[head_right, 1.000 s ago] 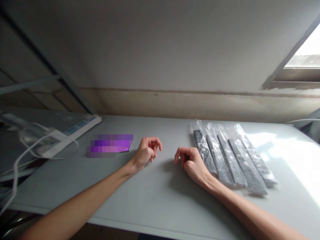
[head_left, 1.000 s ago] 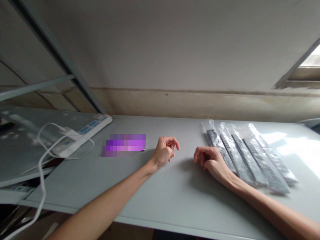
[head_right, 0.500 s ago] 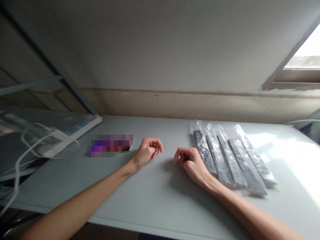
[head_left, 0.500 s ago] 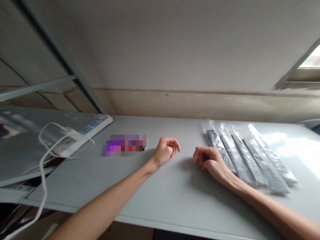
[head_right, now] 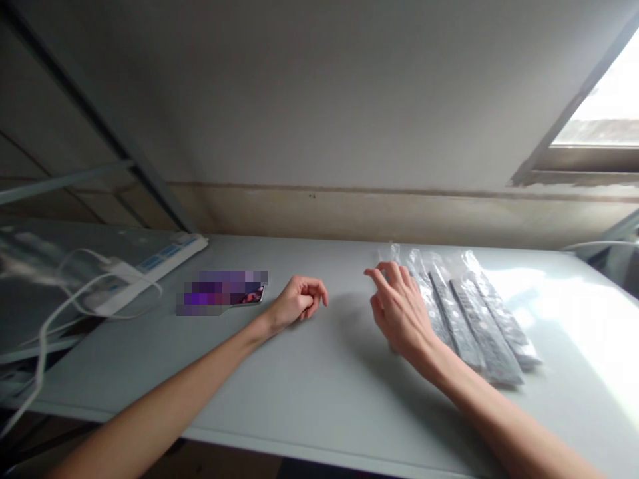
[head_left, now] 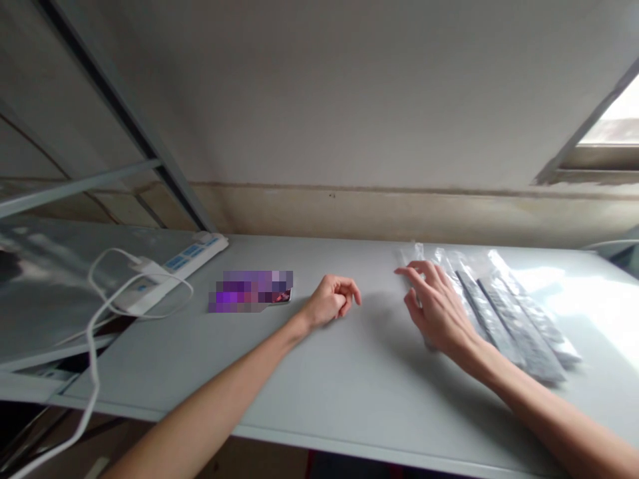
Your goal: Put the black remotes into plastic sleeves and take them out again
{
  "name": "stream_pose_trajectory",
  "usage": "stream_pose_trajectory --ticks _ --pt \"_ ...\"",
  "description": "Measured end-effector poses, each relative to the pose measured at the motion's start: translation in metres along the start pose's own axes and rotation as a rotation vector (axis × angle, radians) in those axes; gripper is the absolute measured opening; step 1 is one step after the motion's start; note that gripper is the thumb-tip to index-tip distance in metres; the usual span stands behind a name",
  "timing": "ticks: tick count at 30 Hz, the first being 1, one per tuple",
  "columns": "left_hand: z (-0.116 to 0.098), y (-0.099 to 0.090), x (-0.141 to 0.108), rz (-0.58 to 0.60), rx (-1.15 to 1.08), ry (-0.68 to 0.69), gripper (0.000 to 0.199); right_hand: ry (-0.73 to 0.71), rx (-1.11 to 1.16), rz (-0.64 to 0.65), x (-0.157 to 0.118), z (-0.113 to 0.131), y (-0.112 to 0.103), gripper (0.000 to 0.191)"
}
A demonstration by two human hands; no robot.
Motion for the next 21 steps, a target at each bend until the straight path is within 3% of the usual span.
stream_pose_trajectory --ticks 4,9,15,21 --pt "-0.001 0.001 -0.001 -0.013 0.006 0.003 0.030 0.064 -0.216 0.047 0.000 -0.026 -0.002 0.042" --pt "-0.005 0.000 -0.003 -0.030 -0.004 -0.017 0.030 0.044 -0.262 0.095 -0.001 -0.029 0.004 0.033" --pt "-0.004 -0.001 0.000 -0.041 -0.010 -0.022 0.030 0.058 -0.146 0.107 0.001 -0.027 0.005 0.039" --pt "0.002 0.002 0.004 -0.051 -0.020 -0.012 0.029 0.061 0.080 0.125 -0.002 -0.024 0.020 0.062"
Point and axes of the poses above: each hand's wrist, its own x-axis towards the middle knuckle, its own y-axis out of the palm, z = x × y, the point moved 4 cm from there along x, towards the middle knuckle, and after that the axes turned 12 degrees about x, right-handed, at the moved point
